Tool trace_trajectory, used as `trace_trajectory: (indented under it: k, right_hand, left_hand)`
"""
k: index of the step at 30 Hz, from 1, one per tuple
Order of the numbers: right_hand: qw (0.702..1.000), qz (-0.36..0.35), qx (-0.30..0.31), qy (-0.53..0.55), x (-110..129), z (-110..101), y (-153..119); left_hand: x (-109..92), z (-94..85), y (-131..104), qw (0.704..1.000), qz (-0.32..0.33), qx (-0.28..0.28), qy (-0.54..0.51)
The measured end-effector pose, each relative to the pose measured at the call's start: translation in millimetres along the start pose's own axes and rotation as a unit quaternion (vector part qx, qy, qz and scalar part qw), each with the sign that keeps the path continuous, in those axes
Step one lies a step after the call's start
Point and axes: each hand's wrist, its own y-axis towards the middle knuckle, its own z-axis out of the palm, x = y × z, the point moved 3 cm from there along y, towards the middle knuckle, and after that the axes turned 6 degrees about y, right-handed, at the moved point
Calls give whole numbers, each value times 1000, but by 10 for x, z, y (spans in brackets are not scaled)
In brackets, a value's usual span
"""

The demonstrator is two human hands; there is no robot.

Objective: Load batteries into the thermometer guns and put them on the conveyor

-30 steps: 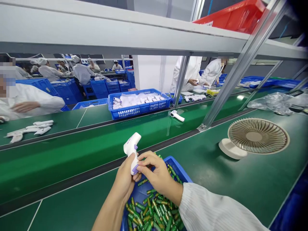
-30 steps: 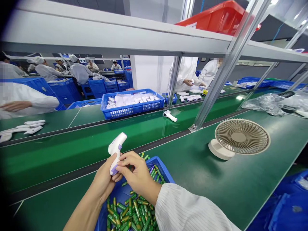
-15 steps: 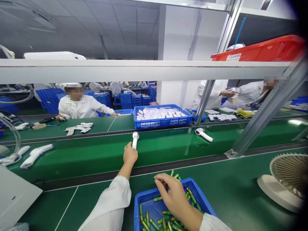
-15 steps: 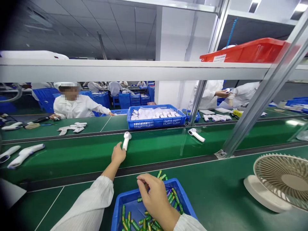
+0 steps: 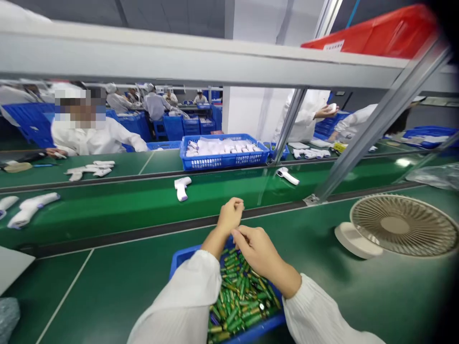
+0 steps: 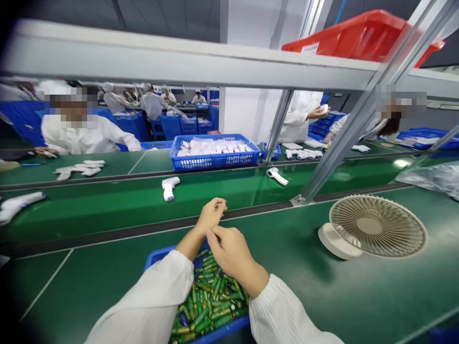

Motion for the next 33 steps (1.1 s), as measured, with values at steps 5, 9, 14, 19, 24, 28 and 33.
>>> trace_trajectory:
  k: [5,9,14,19,24,28,33]
  right_hand:
    - [974,-39,150,-166,-89,-31,-276]
    - [950,-78,225,-201,-32,142,-428]
    - [943,-43,246,-218,16,265,-481]
    - [946,-11,249,-208,29,253,-474]
    - [943,-9,256,-212,34,250,-479]
    - [945,-5,257,-202,30,271,-488]
    - [952,21,257,-164,-32,321,-497]
  left_hand:
    - [165,80,-81,997,15,41,65]
    - [81,136,-122,989,30,101,101]
    - [37,212,-171,982,39,140,122]
    - [12,212,-198,979,41,139,143]
    - [-6,174,-216,979,40,124,157]
    - [-9,161,-226,979,43,114,162]
    - [-38,136,-267,975,39,102,194]
